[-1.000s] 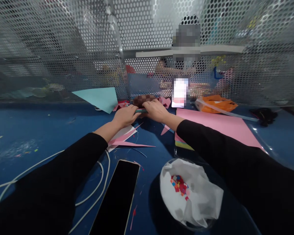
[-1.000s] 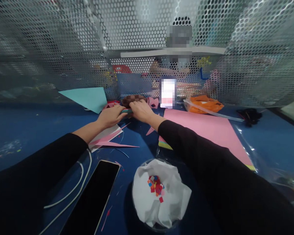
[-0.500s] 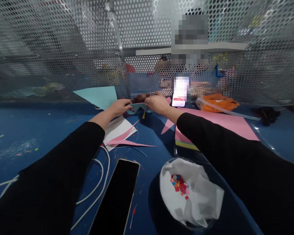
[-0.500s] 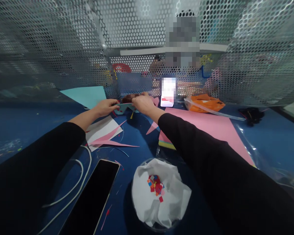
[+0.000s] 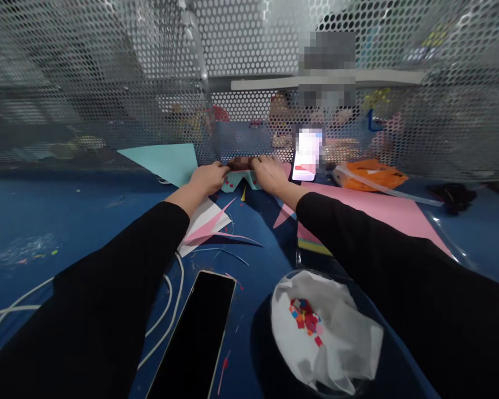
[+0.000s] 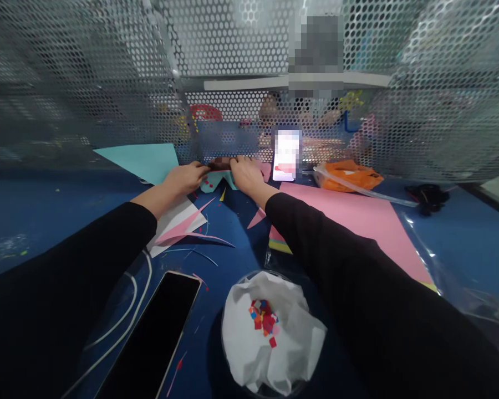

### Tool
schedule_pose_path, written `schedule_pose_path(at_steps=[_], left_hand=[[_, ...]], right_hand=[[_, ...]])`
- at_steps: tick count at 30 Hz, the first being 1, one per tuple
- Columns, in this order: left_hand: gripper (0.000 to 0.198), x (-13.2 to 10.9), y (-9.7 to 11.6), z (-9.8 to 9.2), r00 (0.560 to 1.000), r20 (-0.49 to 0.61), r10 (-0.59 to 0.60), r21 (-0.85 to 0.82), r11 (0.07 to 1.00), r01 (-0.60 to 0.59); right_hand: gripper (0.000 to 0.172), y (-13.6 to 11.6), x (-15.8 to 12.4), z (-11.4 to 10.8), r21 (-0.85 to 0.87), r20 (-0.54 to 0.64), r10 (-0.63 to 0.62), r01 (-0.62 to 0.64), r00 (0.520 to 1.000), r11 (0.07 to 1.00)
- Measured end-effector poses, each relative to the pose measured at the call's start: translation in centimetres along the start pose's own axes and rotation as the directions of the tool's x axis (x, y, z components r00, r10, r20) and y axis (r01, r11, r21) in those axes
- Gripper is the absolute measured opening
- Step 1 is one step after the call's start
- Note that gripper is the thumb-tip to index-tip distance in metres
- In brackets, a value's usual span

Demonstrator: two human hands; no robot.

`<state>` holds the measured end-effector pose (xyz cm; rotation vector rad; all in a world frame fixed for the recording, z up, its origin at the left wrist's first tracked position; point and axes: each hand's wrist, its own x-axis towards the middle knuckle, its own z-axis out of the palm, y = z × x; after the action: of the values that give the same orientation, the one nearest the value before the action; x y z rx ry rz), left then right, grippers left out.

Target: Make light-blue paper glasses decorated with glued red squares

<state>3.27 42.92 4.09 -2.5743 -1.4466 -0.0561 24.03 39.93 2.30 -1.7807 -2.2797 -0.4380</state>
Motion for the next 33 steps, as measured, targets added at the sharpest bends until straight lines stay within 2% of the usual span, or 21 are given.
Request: schedule_pose_path(at_steps=[4,10,19,23,26,28,30,31,33], left_hand=[[0.037,-0.7,0.9,0.0,0.998,-0.068,-0.011,0.028,1.000,0.012],[0.035,-0.2,1.8,0.3,0.997,-0.065,-0.044,0.026,0.999,0.046],[0.035,-1.4,1.1,-0.3,0.994,-0.101,-0.038,-0.020,0.999,0.036],[0.036,-1.7,0.9,-0.7,0.997,-0.078,-0.028,-0.057,0.998,0.024],[0.038,-1.9,0.6,-1.7,0.997,-0.052,-0.051,-0.100,0.994,0.046],[0.037,-2.1,0.3,-2.7,0.994,-0.021,-0.105,-0.133,0.986,0.101],[0.035,-2.6,-0.2,-3.9,0.976,0.007,-0.217,-0.166,0.962,0.215],[0.035,-2.9,-0.7,-4.5,0.956,0.013,-0.293,-0.184,0.939,0.291],[0.036,-3.7,-1.8,-5.9,0.889,0.010,-0.458,-0.237,0.862,0.447]], right_hand=[[0.033,-0.2,-0.3,0.2,-0.021,-0.055,-0.003,0.001,0.998,1.000],[0.025,-0.2,-0.2,0.5,-0.027,-0.094,0.003,-0.006,0.996,1.000],[0.030,0.7,-1.7,-0.2,-0.013,-0.161,-0.159,0.159,0.974,0.987],[0.030,0.4,-1.8,-0.5,-0.023,-0.181,-0.154,0.153,0.971,0.988],[0.028,0.0,-2.0,-1.8,-0.036,-0.209,-0.155,0.151,0.966,0.988],[0.029,-0.1,-2.5,-3.2,-0.052,-0.224,-0.178,0.170,0.958,0.984],[0.029,-0.1,-3.3,-4.9,-0.081,-0.227,-0.220,0.207,0.949,0.975],[0.028,0.0,-3.8,-5.9,-0.100,-0.222,-0.248,0.231,0.943,0.968],[0.024,0.4,-5.0,-8.0,-0.146,-0.205,-0.309,0.284,0.929,0.948]])
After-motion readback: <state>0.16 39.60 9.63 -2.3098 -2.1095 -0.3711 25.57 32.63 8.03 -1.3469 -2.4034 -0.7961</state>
